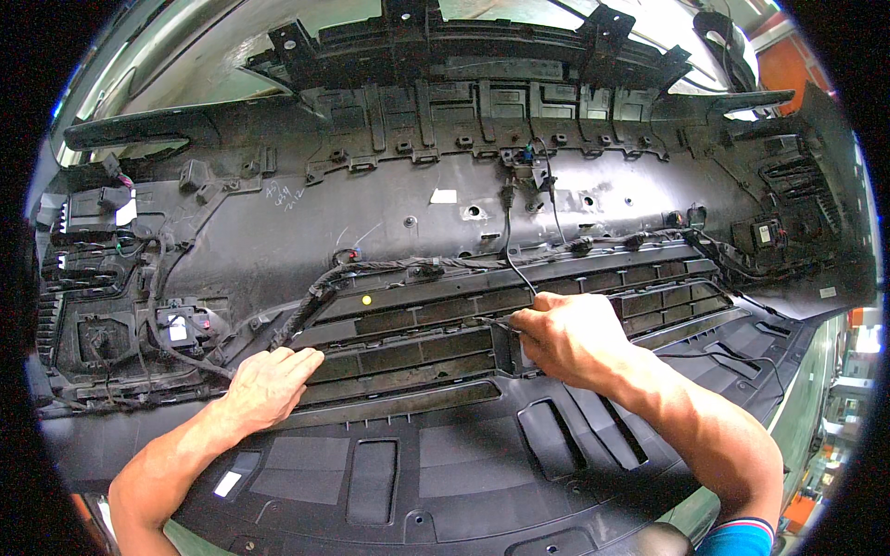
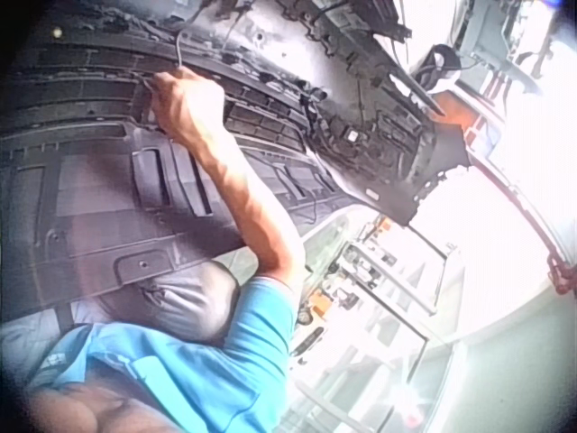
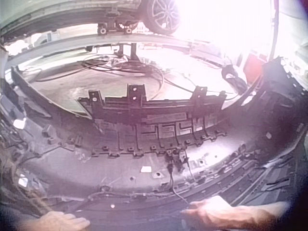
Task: The person uses a yellow hot glue gun to apply adhesive to a small black component and along a wiring harness under the hood of a car. They then press the wires into place to secure them.
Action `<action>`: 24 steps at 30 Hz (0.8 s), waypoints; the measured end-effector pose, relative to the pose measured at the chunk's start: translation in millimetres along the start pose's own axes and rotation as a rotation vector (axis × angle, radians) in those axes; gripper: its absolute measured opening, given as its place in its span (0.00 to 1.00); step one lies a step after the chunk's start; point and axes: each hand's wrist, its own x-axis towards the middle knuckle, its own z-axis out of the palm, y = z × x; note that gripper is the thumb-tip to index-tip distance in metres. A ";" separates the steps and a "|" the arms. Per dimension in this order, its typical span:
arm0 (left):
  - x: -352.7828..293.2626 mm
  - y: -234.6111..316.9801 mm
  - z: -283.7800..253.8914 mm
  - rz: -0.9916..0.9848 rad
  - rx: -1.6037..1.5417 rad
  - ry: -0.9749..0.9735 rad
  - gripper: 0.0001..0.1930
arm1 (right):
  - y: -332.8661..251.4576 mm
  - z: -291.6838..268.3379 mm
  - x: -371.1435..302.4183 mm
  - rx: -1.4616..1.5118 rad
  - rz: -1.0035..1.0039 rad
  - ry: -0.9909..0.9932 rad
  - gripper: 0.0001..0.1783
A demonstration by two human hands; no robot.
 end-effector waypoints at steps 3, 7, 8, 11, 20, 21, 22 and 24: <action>0.1 0.1 -0.7 0.000 0.000 0.000 0.30 | -0.2 1.0 0.4 -0.014 0.010 -0.029 0.10; 0.1 0.2 -1.1 -0.003 0.000 -0.007 0.30 | 0.6 3.9 1.7 -0.047 -0.036 -0.032 0.16; 0.2 0.2 -1.2 -0.003 0.000 -0.006 0.30 | 1.1 4.1 1.5 -0.040 -0.049 -0.014 0.16; 0.3 0.3 -1.4 -0.003 0.005 -0.008 0.30 | 1.8 4.4 1.9 -0.044 -0.052 -0.023 0.16; 0.2 -0.1 -1.2 -0.006 0.002 -0.017 0.28 | -2.4 1.5 4.3 -0.066 -0.019 -0.062 0.16; -0.1 -0.1 -1.2 -0.007 0.003 -0.021 0.28 | -3.0 1.2 4.3 -0.069 -0.015 -0.064 0.15; -0.3 0.1 -1.0 -0.009 0.005 -0.025 0.27 | -3.6 1.0 4.7 -0.072 -0.012 -0.065 0.15; -0.1 -0.1 -0.6 -0.009 0.008 -0.026 0.26 | -4.0 1.3 5.2 -0.067 -0.014 -0.057 0.15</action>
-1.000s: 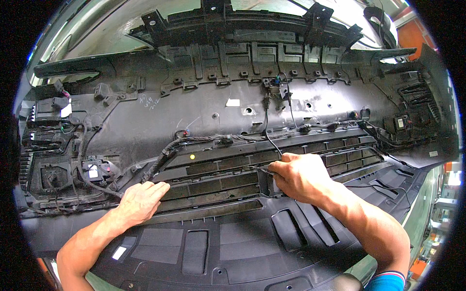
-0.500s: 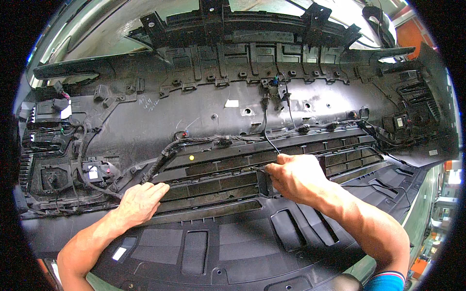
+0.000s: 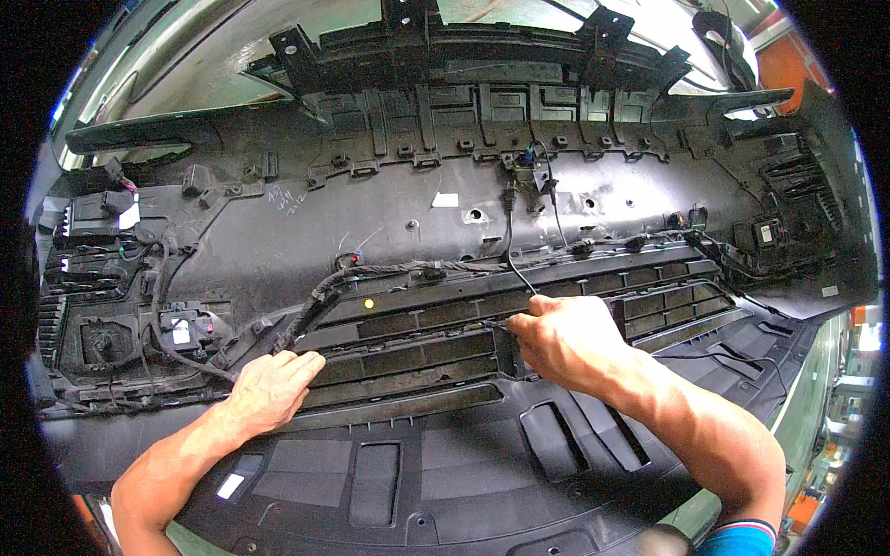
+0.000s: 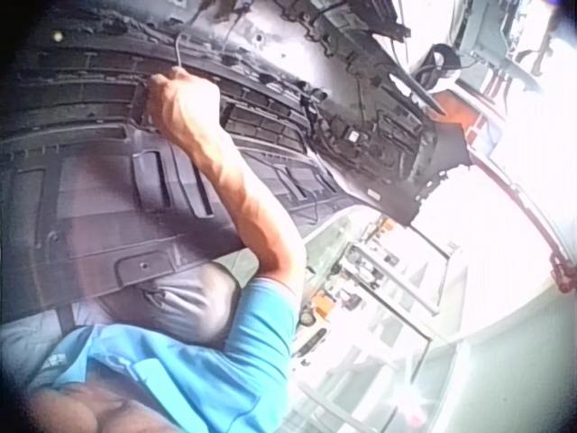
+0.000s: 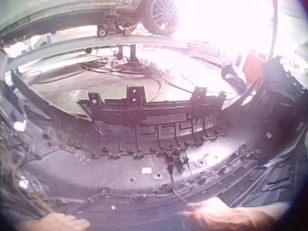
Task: The person uses a yellow hot glue gun to apply adhesive to a small black component and along a wiring harness under the hood of a car. They then press the wires into place to secure them.
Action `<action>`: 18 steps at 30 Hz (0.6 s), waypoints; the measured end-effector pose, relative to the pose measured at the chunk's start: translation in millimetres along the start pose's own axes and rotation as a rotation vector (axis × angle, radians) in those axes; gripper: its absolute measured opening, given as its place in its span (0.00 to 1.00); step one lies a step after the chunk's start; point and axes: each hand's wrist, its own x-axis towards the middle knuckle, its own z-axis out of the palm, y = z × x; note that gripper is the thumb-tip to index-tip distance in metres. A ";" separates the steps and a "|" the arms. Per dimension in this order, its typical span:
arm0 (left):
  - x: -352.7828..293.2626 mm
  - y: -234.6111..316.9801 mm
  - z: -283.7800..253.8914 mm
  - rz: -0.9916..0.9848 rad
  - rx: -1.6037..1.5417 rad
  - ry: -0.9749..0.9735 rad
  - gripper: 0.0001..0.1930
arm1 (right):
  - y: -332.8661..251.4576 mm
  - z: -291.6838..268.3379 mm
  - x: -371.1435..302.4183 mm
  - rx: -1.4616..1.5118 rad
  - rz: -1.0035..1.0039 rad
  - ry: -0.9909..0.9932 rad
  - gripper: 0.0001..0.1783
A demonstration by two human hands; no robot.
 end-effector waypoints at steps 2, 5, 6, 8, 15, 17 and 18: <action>0.4 -0.2 0.2 0.001 0.001 -0.006 0.25 | 0.1 1.0 -0.3 0.010 0.000 0.006 0.12; 0.5 0.4 -0.8 0.004 -0.001 0.000 0.24 | 1.6 3.4 -1.1 0.026 -0.008 0.023 0.08; 0.7 0.6 -1.3 0.004 -0.002 0.002 0.23 | 1.9 4.4 -1.1 0.028 -0.016 0.032 0.08; 1.4 0.8 -2.3 0.004 -0.002 0.009 0.23 | 3.5 5.1 -0.7 0.027 -0.026 0.037 0.08; 4.0 0.6 -2.5 0.000 -0.008 -0.001 0.22 | 6.4 0.5 -0.4 0.035 -0.024 -0.015 0.15; 4.6 0.6 -2.0 -0.004 -0.008 -0.006 0.22 | 6.9 0.1 0.3 0.033 -0.030 -0.020 0.15; 4.5 1.5 -1.8 0.001 -0.005 0.006 0.22 | 6.8 0.2 0.2 0.036 -0.036 -0.002 0.15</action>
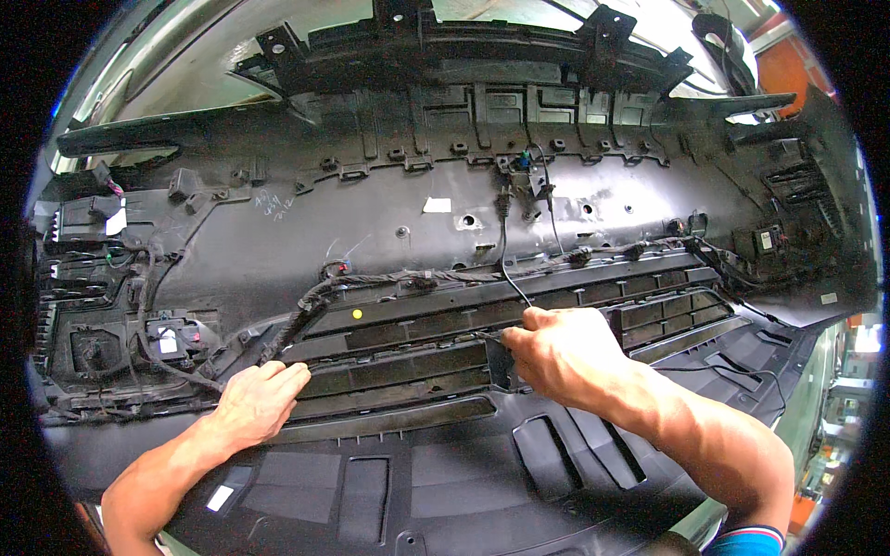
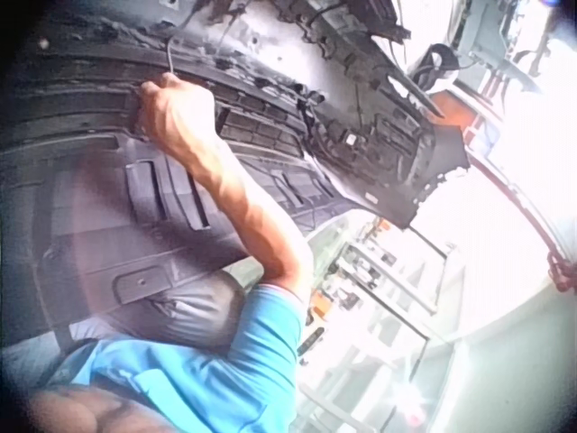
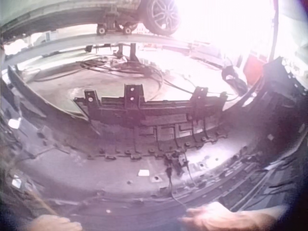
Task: The person uses a yellow hot glue gun to apply adhesive to a small black component and along a wiring harness under the hood of a car. They then press the wires into place to secure them.
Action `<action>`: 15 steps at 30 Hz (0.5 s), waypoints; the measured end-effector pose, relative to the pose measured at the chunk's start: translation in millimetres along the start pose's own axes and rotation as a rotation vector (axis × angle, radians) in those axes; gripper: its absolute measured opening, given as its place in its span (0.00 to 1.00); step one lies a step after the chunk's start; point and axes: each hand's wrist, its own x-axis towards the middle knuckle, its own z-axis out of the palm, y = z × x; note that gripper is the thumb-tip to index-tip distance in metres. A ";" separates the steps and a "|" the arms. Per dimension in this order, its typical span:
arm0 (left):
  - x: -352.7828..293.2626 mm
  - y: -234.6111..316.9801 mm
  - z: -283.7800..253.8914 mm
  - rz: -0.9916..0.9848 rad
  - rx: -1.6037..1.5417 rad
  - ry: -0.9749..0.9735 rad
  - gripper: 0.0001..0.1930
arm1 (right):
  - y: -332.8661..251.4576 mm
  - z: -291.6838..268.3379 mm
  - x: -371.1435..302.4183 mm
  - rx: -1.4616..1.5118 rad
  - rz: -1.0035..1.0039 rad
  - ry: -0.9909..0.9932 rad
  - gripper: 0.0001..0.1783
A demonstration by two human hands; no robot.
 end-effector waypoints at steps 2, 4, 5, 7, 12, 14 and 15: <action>0.4 0.5 -0.5 0.001 0.006 0.011 0.22 | 0.2 0.1 0.6 -0.003 -0.001 0.011 0.16; 1.5 1.4 -0.3 -0.001 0.002 0.018 0.22 | 0.7 -0.8 0.5 -0.022 0.002 -0.011 0.16; 1.8 1.5 -0.9 0.002 0.008 0.021 0.22 | 0.6 -1.0 0.7 -0.035 -0.007 -0.016 0.16; 2.3 1.5 -2.3 0.001 0.013 0.019 0.22 | -0.3 -0.4 1.9 0.000 0.006 -0.002 0.10; 3.2 2.2 -3.9 0.003 0.012 0.015 0.22 | -0.6 -0.1 1.5 0.033 0.002 0.037 0.07; 2.8 2.4 -4.3 -0.001 0.011 0.006 0.22 | -0.1 0.0 1.8 0.033 0.002 0.025 0.06; 3.0 2.2 -4.0 -0.003 0.011 0.002 0.22 | -0.1 0.1 1.9 0.033 -0.005 0.042 0.06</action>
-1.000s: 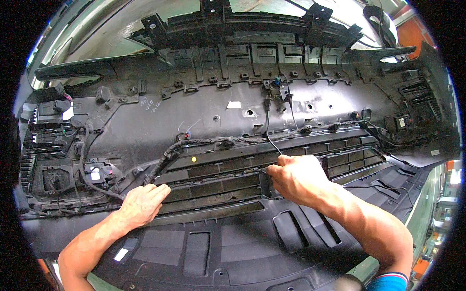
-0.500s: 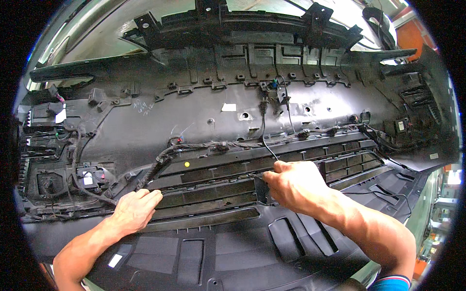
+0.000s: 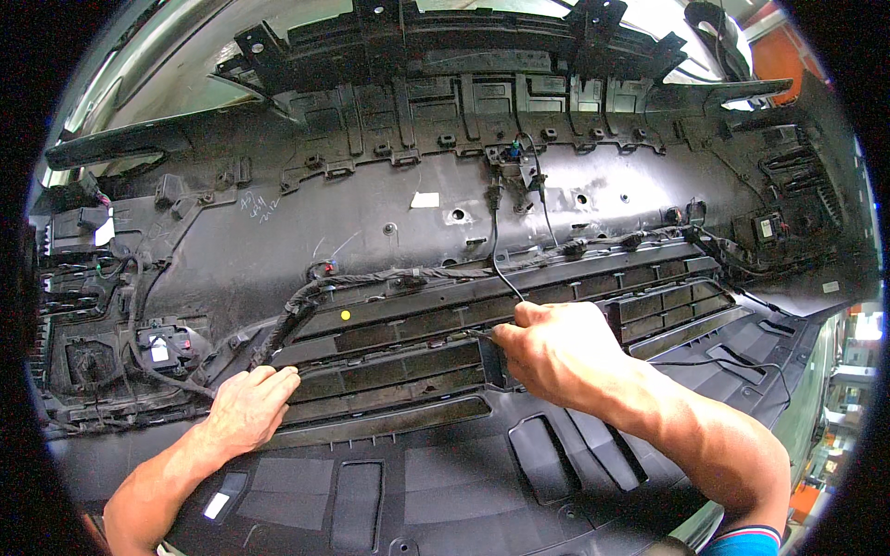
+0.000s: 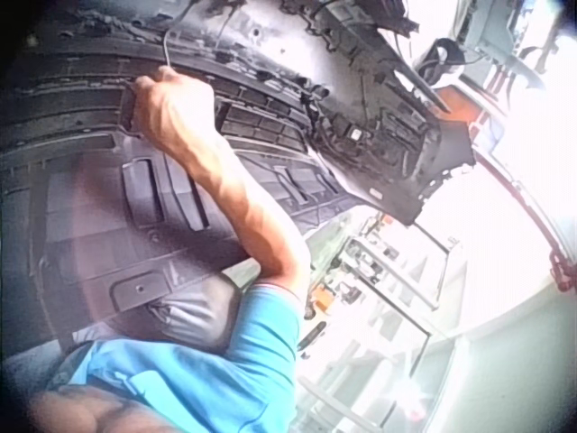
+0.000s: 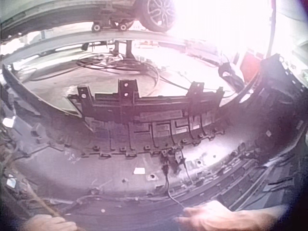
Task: The person uses a yellow hot glue gun to apply adhesive to a small black component and along a wiring harness under the hood of a car. They then press the wires into place to secure them.
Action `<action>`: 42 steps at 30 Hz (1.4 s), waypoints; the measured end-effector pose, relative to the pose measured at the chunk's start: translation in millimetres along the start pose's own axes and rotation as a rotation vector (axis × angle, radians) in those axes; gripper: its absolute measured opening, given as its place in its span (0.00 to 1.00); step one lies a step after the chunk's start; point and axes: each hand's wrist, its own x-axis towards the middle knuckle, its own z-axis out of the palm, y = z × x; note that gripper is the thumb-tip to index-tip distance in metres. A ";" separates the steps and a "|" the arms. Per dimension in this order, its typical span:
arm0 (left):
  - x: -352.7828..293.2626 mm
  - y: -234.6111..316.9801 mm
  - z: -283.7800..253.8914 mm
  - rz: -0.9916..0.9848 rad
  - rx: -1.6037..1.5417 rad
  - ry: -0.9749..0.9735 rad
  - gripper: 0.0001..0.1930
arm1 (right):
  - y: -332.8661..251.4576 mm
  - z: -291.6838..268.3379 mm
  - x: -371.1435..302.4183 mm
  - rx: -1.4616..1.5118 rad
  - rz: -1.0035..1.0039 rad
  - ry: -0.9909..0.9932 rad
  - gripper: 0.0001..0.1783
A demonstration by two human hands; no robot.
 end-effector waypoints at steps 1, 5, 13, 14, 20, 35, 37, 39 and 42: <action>-0.1 -0.5 -0.1 -0.007 -0.014 -0.025 0.24 | -0.2 0.1 0.3 -0.006 -0.002 0.001 0.06; -0.2 -1.2 0.3 -0.004 -0.020 -0.023 0.24 | -2.2 -0.1 2.0 -0.022 0.012 -0.017 0.06; 0.1 -0.7 -0.3 0.000 -0.009 -0.005 0.23 | -0.4 -2.3 -0.3 -0.023 -0.004 -0.020 0.18; 0.3 -0.8 -0.3 0.000 -0.010 -0.002 0.23 | -0.1 -2.1 -0.9 -0.027 -0.001 -0.039 0.18; 1.3 0.0 -1.0 -0.001 -0.008 -0.008 0.22 | 0.7 0.2 -2.8 -0.022 0.005 -0.026 0.18; -0.9 -1.9 1.8 -0.019 -0.030 -0.069 0.26 | 0.0 4.4 -3.9 -0.029 -0.013 -0.010 0.17; -2.5 -2.4 0.7 -0.031 -0.037 -0.113 0.28 | 0.9 5.2 -3.8 -0.022 -0.018 0.012 0.17; -3.5 -2.7 1.1 -0.029 -0.037 -0.110 0.28 | 1.4 6.0 -3.7 -0.021 -0.022 0.018 0.17; -2.6 -3.1 4.4 0.003 0.014 -0.033 0.23 | 1.6 6.2 -4.2 -0.008 -0.013 0.013 0.17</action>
